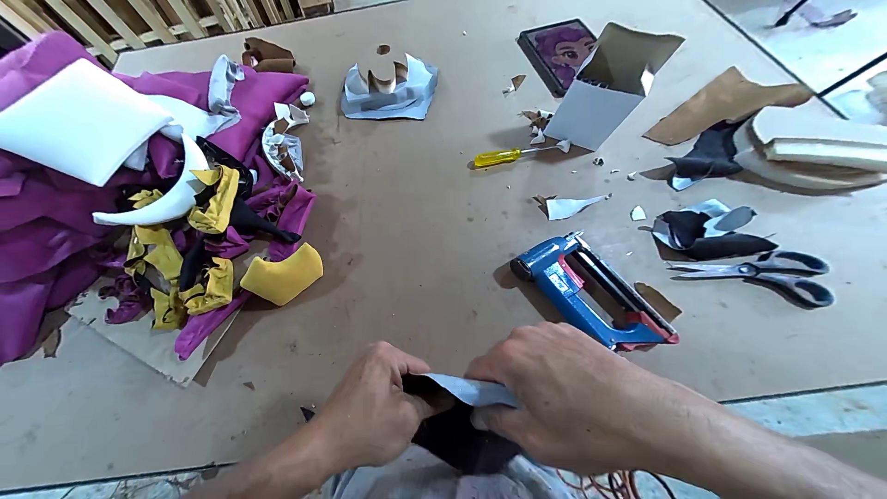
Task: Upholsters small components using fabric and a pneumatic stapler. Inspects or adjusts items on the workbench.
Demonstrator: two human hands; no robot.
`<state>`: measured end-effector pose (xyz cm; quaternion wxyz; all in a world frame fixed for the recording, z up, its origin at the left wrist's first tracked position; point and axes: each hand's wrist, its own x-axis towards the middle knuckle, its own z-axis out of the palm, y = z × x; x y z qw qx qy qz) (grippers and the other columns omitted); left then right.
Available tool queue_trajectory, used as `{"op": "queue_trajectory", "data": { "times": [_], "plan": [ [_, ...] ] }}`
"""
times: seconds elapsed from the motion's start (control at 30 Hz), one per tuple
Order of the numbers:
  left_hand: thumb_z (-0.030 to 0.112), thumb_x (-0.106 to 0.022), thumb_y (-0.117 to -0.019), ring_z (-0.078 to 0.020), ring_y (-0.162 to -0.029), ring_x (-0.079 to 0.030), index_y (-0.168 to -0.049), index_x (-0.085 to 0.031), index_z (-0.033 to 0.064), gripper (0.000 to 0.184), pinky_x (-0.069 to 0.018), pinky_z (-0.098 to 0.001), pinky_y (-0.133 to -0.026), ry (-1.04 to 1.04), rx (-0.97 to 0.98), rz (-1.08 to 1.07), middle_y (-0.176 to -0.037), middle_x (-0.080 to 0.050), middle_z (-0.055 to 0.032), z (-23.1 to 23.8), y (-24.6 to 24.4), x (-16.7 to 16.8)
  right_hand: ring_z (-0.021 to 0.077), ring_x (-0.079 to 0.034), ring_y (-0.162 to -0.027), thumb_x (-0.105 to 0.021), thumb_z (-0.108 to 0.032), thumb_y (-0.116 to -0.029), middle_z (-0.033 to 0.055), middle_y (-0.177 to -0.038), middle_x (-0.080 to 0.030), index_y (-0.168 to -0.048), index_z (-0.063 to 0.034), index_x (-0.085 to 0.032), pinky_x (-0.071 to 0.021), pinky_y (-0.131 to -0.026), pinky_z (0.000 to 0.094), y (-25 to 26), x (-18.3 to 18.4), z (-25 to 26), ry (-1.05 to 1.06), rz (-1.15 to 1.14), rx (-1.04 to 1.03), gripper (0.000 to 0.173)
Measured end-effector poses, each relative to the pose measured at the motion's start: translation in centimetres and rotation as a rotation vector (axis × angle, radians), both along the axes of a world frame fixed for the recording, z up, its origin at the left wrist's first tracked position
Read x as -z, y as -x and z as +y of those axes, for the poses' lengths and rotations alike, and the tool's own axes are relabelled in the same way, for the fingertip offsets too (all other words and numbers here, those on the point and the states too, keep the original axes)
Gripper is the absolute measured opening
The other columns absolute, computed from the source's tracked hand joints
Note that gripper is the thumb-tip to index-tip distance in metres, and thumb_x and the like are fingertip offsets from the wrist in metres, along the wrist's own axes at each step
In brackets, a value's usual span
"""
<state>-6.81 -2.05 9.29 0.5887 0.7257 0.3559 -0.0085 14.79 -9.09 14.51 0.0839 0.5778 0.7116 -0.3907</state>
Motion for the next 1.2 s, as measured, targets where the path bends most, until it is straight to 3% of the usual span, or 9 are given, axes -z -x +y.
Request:
{"op": "queue_trajectory", "data": {
  "times": [0.1, 0.23, 0.43, 0.57, 0.73, 0.93, 1.03, 1.1, 1.2],
  "plan": [
    [0.025, -0.065, -0.0882, 0.0027, -0.068, -0.062, -0.082, -0.076, 0.0177, 0.014, -0.0529, -0.0210, -0.059, -0.748, -0.029, -0.204, -0.072, -0.067, 0.0107, 2.4, 0.0, 0.9, 0.0146, -0.063, -0.061, -0.068, -0.031, -0.0843, -0.0054, -0.066, -0.062, -0.086, -0.0227, -0.074, -0.0494, -0.050, 0.0377, -0.1, 3.4, 0.5, -0.748, -0.041, 0.048, 0.010],
    [0.020, -0.065, -0.0868, -0.0174, -0.083, -0.072, -0.098, -0.080, 0.0096, 0.021, -0.0598, -0.0351, -0.072, -1.405, -0.013, -0.307, -0.089, -0.076, -0.0042, 5.7, -0.6, 5.2, 0.0221, -0.067, -0.081, -0.064, -0.013, -0.0874, 0.0053, -0.100, -0.074, -0.111, -0.0116, -0.075, -0.0533, -0.068, 0.0375, -0.4, 11.3, 3.6, -1.401, -0.063, 0.062, 0.026],
    [0.013, -0.052, -0.0919, -0.0216, -0.094, -0.076, -0.103, -0.078, 0.0085, 0.029, -0.0600, -0.0379, -0.088, -1.416, -0.076, -0.190, -0.101, -0.079, -0.0073, 0.8, 0.8, 17.4, 0.0161, -0.069, -0.104, -0.056, -0.017, -0.0980, -0.0027, -0.120, -0.075, -0.112, -0.0208, -0.076, -0.0530, -0.091, 0.0368, 3.2, 23.4, -1.8, -1.300, 0.045, 0.281, 0.024],
    [0.010, -0.053, -0.0911, -0.0200, -0.092, -0.076, -0.102, -0.079, 0.0097, 0.028, -0.0603, -0.0341, -0.085, -1.388, -0.118, -0.207, -0.098, -0.079, -0.0059, 0.8, 1.1, 18.0, 0.0140, -0.072, -0.102, -0.055, -0.018, -0.0969, -0.0015, -0.107, -0.078, -0.102, -0.0187, -0.076, -0.0544, -0.092, 0.0328, 4.5, 22.5, -1.5, -1.278, -0.003, 0.380, 0.021],
    [0.014, -0.054, -0.0924, -0.0177, -0.085, -0.076, -0.095, -0.080, 0.0116, 0.026, -0.0606, -0.0311, -0.074, -1.331, -0.160, -0.202, -0.092, -0.079, -0.0037, 1.2, 1.0, 17.7, 0.0142, -0.071, -0.081, -0.056, -0.019, -0.0948, -0.0014, -0.097, -0.078, -0.097, -0.0190, -0.077, -0.0548, -0.076, 0.0325, 5.3, 22.1, -0.6, -1.233, -0.041, 0.471, 0.021],
    [0.015, -0.057, -0.0916, -0.0191, -0.075, -0.067, -0.091, -0.078, 0.0144, 0.022, -0.0521, -0.0317, -0.054, -1.236, -0.091, -0.095, -0.084, -0.072, -0.0008, 1.3, 0.3, 16.2, 0.0144, -0.072, -0.085, -0.057, -0.016, -0.0929, -0.0030, -0.104, -0.078, -0.094, -0.0203, -0.077, -0.0566, -0.070, 0.0328, 5.2, 22.2, -0.8, -1.119, 0.020, 0.543, 0.020],
    [0.011, -0.058, -0.0893, -0.0224, -0.113, -0.068, -0.084, -0.070, 0.0143, 0.014, -0.0589, -0.0389, -0.086, -1.190, 0.032, -0.075, -0.112, -0.074, -0.0009, 1.7, 0.0, 15.6, 0.0156, -0.072, -0.088, -0.054, -0.013, -0.0910, -0.0027, -0.111, -0.077, -0.094, -0.0193, -0.077, -0.0577, -0.072, 0.0340, 5.0, 22.3, -1.1, -1.032, 0.074, 0.579, 0.025],
    [0.006, -0.054, -0.0923, -0.0237, -0.132, -0.060, -0.084, -0.068, 0.0109, 0.017, -0.0496, -0.0460, -0.110, -1.101, 0.110, -0.107, -0.125, -0.072, -0.0037, 2.5, -0.4, 14.9, 0.0140, -0.072, -0.086, -0.053, -0.015, -0.0916, -0.0035, -0.105, -0.078, -0.095, -0.0190, -0.078, -0.0565, -0.073, 0.0339, 4.7, 22.0, -0.8, -1.002, 0.111, 0.598, 0.025],
    [0.010, -0.056, -0.0920, -0.0212, -0.120, -0.069, -0.087, -0.074, 0.0082, 0.018, -0.0579, -0.0470, -0.098, -1.013, 0.201, -0.103, -0.120, -0.075, -0.0050, 4.1, -1.1, 13.3, 0.0115, -0.071, -0.087, -0.057, -0.024, -0.0950, -0.0052, -0.098, -0.078, -0.096, -0.0185, -0.078, -0.0540, -0.084, 0.0391, 3.5, 21.1, -0.3, -0.952, 0.159, 0.599, 0.022]
  ]
}}
